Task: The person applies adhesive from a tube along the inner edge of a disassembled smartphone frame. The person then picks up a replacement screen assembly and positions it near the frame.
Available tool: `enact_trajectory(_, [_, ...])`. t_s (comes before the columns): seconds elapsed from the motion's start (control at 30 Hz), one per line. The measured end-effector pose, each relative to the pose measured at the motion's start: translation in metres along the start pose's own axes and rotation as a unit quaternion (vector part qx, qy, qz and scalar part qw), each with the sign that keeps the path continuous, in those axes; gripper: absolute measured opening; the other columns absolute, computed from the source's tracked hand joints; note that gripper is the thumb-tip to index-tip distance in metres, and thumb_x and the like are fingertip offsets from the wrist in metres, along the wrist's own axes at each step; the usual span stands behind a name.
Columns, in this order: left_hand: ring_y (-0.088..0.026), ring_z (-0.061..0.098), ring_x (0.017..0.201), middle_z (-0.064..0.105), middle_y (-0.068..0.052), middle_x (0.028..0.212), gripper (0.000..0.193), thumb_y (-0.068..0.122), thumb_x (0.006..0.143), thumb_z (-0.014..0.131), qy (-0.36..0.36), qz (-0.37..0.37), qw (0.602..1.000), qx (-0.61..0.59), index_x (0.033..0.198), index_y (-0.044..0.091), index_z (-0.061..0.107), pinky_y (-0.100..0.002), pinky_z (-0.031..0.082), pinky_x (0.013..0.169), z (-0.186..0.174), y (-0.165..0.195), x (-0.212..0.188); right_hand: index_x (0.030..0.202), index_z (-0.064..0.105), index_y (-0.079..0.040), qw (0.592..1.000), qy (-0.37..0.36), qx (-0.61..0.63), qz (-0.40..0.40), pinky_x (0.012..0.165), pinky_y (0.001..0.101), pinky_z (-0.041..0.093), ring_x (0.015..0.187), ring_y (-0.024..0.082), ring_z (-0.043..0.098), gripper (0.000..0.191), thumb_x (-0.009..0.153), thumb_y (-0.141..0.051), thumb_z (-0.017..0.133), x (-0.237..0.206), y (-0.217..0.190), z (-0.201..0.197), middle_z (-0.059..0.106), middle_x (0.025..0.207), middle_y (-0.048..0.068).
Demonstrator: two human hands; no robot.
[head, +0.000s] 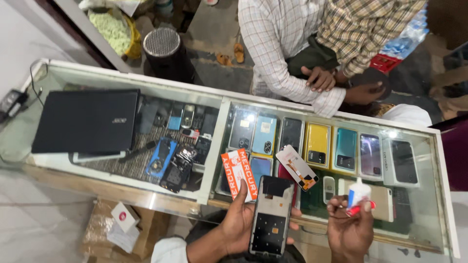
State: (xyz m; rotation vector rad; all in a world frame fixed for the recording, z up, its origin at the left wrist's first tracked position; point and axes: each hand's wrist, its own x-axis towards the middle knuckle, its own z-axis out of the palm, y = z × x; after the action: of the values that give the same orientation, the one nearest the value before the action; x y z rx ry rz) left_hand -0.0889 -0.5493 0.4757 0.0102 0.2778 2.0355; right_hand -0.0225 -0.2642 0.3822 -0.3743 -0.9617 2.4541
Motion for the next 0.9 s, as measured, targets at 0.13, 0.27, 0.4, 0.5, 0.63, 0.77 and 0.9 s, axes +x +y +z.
enact_trajectory(0.13, [-0.036,0.058,0.133,0.053,-0.021,0.151,0.111,0.088,0.091,0.018,-0.009,0.044,0.999,0.001,0.166,0.008,0.035,-0.057,0.046,0.114,-0.002,-0.015,0.030,0.106,0.062,-0.006,0.994,-0.089,0.062,0.024,0.087,0.0371,0.039,0.095,0.024,0.057,0.039,0.114,-0.045,0.059,0.024,-0.009,-0.055,0.065,0.091,0.009])
enact_trajectory(0.27, [-0.035,0.061,0.128,0.056,-0.021,0.145,0.109,0.085,0.093,0.018,-0.008,0.111,0.994,-0.016,0.166,0.006,0.034,-0.056,0.049,0.112,0.013,-0.043,0.058,0.097,0.067,0.000,0.970,-0.222,0.067,0.078,0.080,0.0376,0.035,0.086,0.023,0.053,0.048,0.112,-0.046,0.062,0.052,-0.031,-0.090,0.066,0.084,0.012])
enact_trajectory(0.4, [-0.034,0.063,0.124,0.058,-0.021,0.139,0.108,0.083,0.093,0.018,0.018,0.164,0.986,-0.016,0.163,0.002,0.035,-0.055,0.052,0.108,0.036,-0.060,0.069,0.101,0.065,0.006,0.958,-0.239,0.048,0.153,0.077,0.0397,0.039,0.083,0.026,0.056,0.044,0.108,-0.037,0.065,0.062,-0.059,-0.093,0.066,0.081,0.012])
enact_trajectory(0.5, [-0.033,0.064,0.121,0.060,-0.022,0.137,0.105,0.081,0.094,0.017,0.035,0.194,0.980,-0.010,0.160,0.001,0.035,-0.054,0.053,0.105,0.046,-0.065,0.076,0.098,0.061,0.001,0.968,-0.206,-0.044,0.134,0.069,0.0475,0.048,0.084,0.036,0.064,0.038,0.105,-0.036,0.066,0.064,-0.067,-0.084,0.067,0.093,0.021])
enact_trajectory(0.63, [-0.033,0.064,0.121,0.060,-0.022,0.138,0.105,0.080,0.095,0.015,0.033,0.218,0.975,0.020,0.160,0.001,0.036,-0.052,0.053,0.106,0.050,-0.062,0.076,0.105,0.065,0.009,0.949,-0.224,-0.147,0.163,0.066,0.0449,0.052,0.081,0.035,0.067,0.049,0.099,-0.040,0.064,0.060,-0.065,-0.065,0.068,0.089,0.024])
enact_trajectory(0.77, [-0.034,0.065,0.121,0.060,-0.022,0.138,0.102,0.079,0.093,0.015,0.064,0.205,0.976,0.022,0.157,0.002,0.036,-0.053,0.054,0.104,0.050,-0.042,0.086,0.109,0.067,0.010,0.939,-0.249,-0.200,0.126,0.070,0.0414,0.054,0.083,0.031,0.070,0.056,0.098,-0.045,0.066,0.050,-0.061,-0.047,0.073,0.092,0.025])
enact_trajectory(0.9, [-0.032,0.064,0.121,0.060,-0.021,0.140,0.102,0.081,0.094,0.016,-0.002,0.191,0.981,0.022,0.161,0.005,0.035,-0.050,0.054,0.106,0.049,-0.010,0.107,0.108,0.074,0.010,0.889,-0.204,-0.396,0.106,0.070,0.0368,0.055,0.078,0.023,0.073,0.057,0.094,-0.044,0.064,0.053,-0.069,-0.038,0.080,0.091,0.021])
